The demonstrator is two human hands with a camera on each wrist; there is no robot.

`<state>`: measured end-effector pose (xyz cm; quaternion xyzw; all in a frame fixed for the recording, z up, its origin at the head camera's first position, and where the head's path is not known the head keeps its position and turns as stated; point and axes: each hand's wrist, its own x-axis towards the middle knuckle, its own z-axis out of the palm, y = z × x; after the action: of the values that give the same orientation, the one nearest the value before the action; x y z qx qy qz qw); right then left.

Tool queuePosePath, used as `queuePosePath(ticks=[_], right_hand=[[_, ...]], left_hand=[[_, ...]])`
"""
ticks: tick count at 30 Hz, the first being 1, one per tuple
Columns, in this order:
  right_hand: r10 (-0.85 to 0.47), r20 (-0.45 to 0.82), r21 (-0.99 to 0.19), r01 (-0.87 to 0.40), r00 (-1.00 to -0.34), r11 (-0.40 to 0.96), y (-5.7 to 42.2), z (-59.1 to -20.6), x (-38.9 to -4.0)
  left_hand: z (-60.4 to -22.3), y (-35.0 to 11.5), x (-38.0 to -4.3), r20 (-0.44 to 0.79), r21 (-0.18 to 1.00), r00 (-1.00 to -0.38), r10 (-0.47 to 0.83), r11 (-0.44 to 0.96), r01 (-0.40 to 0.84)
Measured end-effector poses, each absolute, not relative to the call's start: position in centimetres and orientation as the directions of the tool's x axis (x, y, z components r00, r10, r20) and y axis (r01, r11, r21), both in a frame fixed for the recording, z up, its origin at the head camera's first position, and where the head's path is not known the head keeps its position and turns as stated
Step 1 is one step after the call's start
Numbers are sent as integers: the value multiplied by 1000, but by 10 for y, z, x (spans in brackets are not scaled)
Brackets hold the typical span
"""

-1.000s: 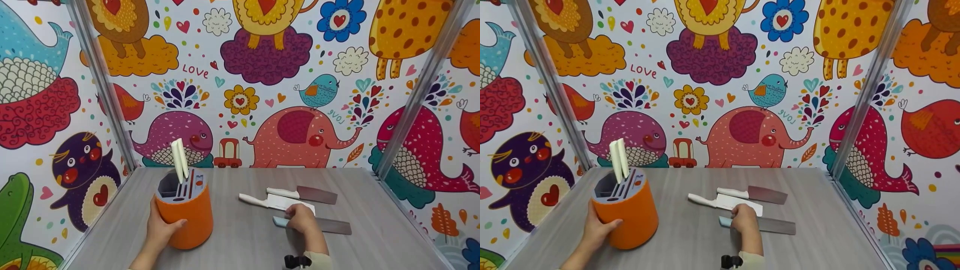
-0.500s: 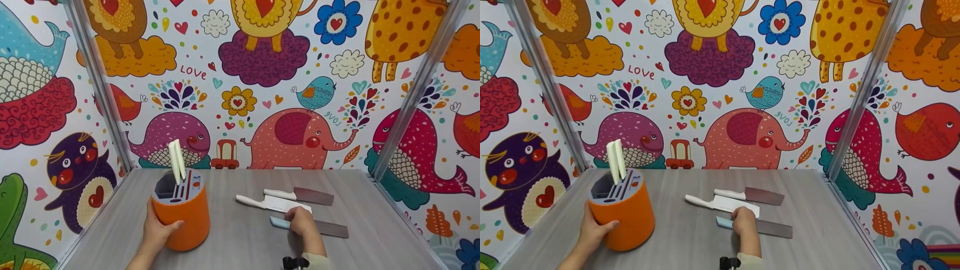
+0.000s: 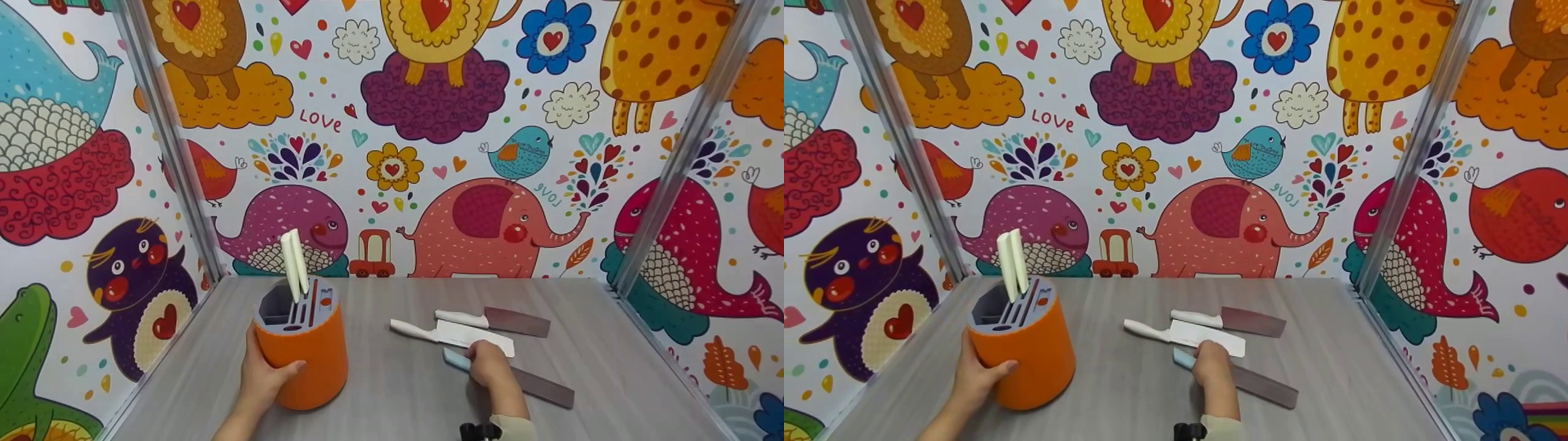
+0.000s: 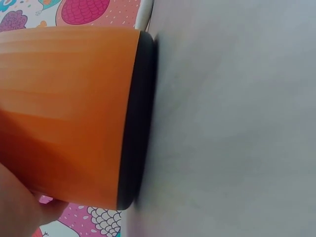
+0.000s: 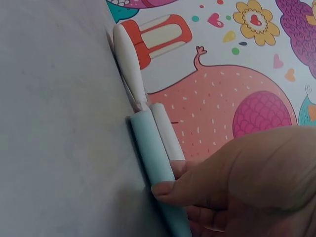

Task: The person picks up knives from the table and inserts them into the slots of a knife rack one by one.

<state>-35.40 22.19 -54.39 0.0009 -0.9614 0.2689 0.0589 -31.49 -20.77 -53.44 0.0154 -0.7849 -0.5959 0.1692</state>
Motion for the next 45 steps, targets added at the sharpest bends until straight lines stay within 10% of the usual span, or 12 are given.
queuePosePath(ticks=[17, 35, 40, 45], right_hand=[[-287, 190, -682, -336, -939, 649, 193, -498, -347], [-308, 347, -904, -403, -886, 141, 166, -454, -324], [-298, 382, -906, -418, -875, 65, 154, -455, -323], [-288, 400, -902, -430, -870, 45, 137, -454, -320]], left_hand=[[-534, -209, -315, 241, 947, -950, -201, 265, 184], [-531, -202, -309, 323, 917, -914, -247, 320, 237], [-526, -197, -305, 453, 869, -834, -315, 366, 334], [-514, -190, -298, 691, 706, -624, -364, 523, 477]])
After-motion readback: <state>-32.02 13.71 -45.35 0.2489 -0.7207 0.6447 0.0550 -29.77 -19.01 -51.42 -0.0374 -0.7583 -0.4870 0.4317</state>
